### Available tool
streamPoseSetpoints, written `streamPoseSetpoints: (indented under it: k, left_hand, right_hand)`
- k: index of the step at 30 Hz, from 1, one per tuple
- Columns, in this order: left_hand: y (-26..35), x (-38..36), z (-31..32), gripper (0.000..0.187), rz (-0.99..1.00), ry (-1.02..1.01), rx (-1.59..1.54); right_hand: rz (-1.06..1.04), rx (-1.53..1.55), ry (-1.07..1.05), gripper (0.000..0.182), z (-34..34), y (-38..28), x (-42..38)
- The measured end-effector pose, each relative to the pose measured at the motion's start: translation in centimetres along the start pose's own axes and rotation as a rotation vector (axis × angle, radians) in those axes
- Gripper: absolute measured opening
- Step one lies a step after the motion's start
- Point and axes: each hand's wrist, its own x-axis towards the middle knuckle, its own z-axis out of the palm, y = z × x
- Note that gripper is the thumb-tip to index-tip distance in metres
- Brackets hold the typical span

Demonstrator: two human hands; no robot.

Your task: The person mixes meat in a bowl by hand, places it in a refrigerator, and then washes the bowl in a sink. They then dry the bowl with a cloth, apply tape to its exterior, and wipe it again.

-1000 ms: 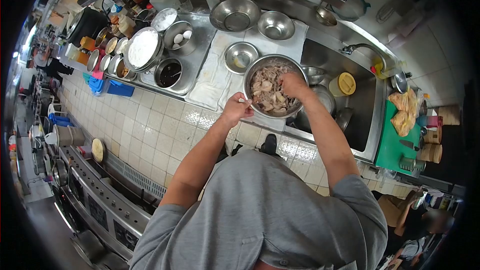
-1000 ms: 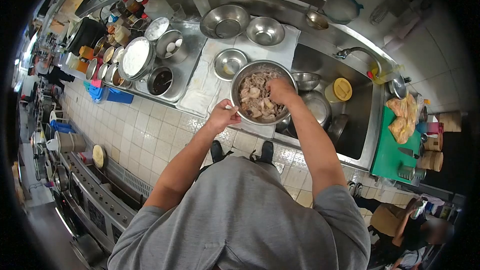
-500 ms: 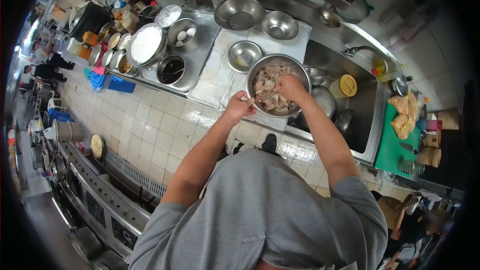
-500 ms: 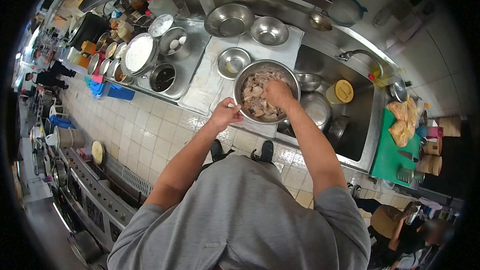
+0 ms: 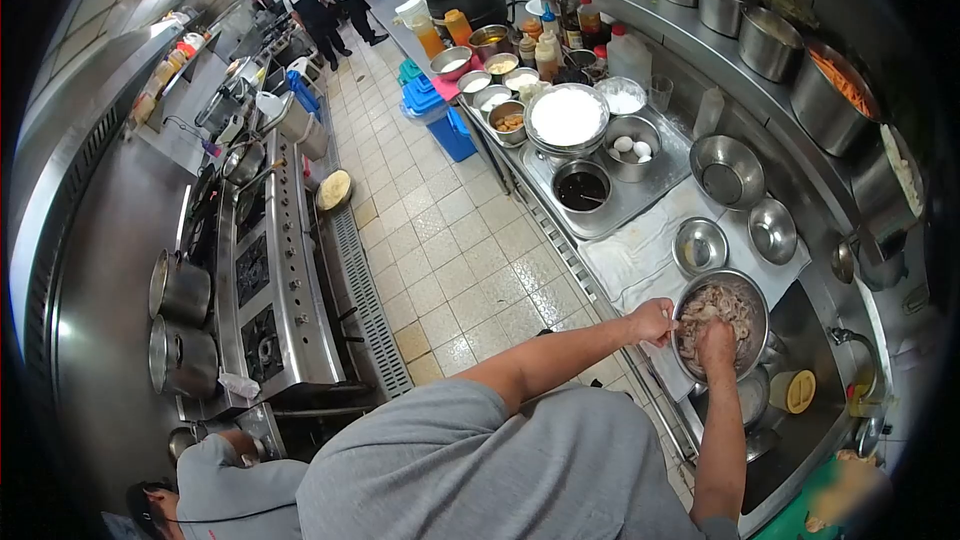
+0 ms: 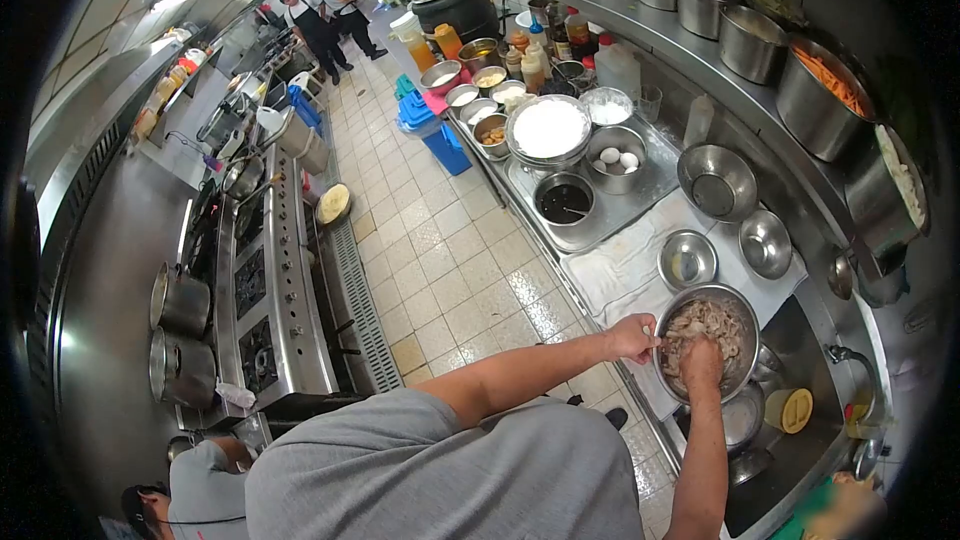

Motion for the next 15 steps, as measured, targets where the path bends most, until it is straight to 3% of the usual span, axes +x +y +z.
streamPoseSetpoints:
  k: [10, 11, 12, 13, 14, 15]
  left_hand:
    - [0.3, -0.2, 0.0, 0.017, 0.001, 0.035, 0.009]
    - [0.3, -0.1, -0.1, 0.017, -0.008, 0.018, 0.006]
    - [-0.5, 0.7, -0.5, 0.021, -0.003, 0.0, -0.042]
    - [-6.9, 5.3, -3.1, 0.023, 0.563, -0.197, 0.262]
    - [-3.6, 3.3, -2.3, 0.022, 0.209, -0.166, 0.256]
    - [0.3, 0.4, -0.3, 0.018, -0.062, -0.005, 0.09]
  right_hand:
    - [-0.139, 0.111, 0.009, 0.015, -0.7, 1.8, -0.3]
    - [-0.083, -0.011, -0.082, 0.018, 0.3, 3.2, 0.4]
    - [-0.161, -0.145, -0.093, 0.022, 0.9, 4.6, 1.0]
    - [-0.088, -0.181, -0.142, 0.028, 0.1, 4.3, 1.7]
    - [0.001, -0.062, 0.085, 0.033, 0.4, 4.9, 1.9]
    - [0.17, 0.001, -0.045, 0.036, -3.3, 3.1, 2.3]
